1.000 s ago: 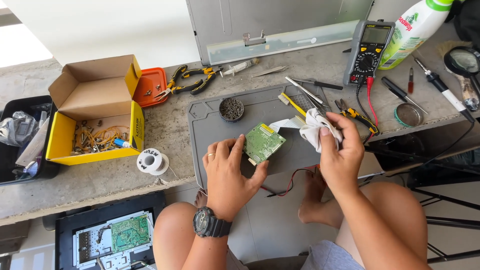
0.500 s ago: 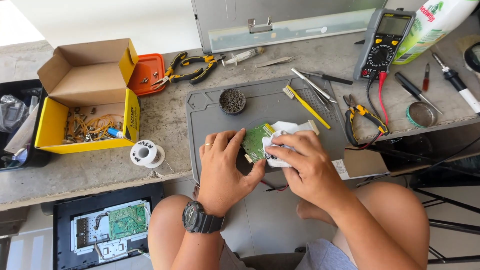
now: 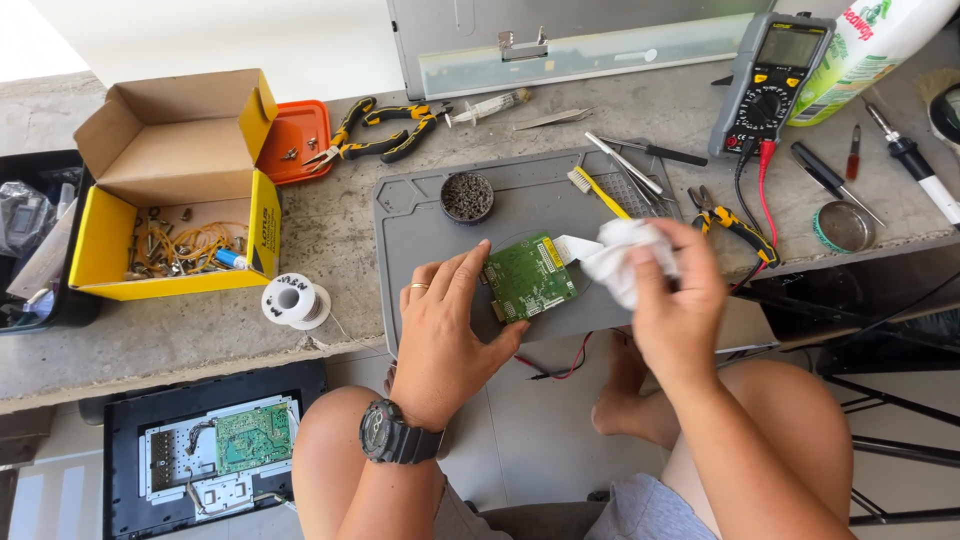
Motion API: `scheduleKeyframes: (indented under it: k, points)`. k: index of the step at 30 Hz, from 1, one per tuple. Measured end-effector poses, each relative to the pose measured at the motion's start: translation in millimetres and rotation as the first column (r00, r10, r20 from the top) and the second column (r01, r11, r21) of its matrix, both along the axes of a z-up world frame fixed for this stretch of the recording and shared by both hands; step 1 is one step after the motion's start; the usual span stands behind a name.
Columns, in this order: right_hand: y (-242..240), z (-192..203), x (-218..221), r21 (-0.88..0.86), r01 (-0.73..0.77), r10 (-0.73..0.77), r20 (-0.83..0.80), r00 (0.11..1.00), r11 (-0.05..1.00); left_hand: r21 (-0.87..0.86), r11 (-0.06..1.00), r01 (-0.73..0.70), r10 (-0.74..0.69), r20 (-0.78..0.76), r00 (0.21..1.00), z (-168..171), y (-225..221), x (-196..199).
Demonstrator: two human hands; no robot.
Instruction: Cleaning a circuit board with solvent and a brush, then wiping it and inspecting it with a magnifying glass.
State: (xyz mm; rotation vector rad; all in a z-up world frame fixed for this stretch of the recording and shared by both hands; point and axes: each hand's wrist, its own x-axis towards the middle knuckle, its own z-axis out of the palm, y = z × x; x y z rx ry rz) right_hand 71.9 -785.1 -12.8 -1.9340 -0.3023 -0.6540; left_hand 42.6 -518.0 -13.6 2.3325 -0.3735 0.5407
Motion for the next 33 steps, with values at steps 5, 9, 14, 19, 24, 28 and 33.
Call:
scheduleKeyframes:
  k: [5,9,14,19,24,28,33]
  points:
    - [4,9,-2,-0.039,0.220,-0.213,0.129,0.968,0.975,-0.013,1.000,0.003,-0.003,-0.015,1.000,-5,-1,2]
    - [46,18,3,-0.281,-0.095,0.149,0.180,0.972,0.955,-0.050,0.999,0.000,-0.003,-0.049,0.999,-11,0,3]
    - [62,27,19,-0.572,-0.363,0.452,0.016,0.892,0.736,-0.084,0.996,-0.002,-0.003,-0.065,0.998,-12,1,4]
    - [71,26,25,-0.679,-0.362,0.456,-0.045,0.889,0.638,-0.095,0.995,0.002,-0.012,-0.103,0.995,-17,1,5]
    - [71,22,42,-0.761,-0.303,0.385,-0.076,0.920,0.573,-0.079,0.997,0.001,-0.009,-0.098,0.995,-12,2,3]
    - [67,14,46,-0.724,-0.360,0.443,-0.085,0.893,0.588,-0.054,0.998,-0.016,0.010,-0.095,0.995,-16,1,5]
    - [31,50,61,-0.645,-0.182,0.112,-0.149,0.982,0.742,-0.045,0.999,-0.022,0.018,-0.087,0.996,-20,0,6]
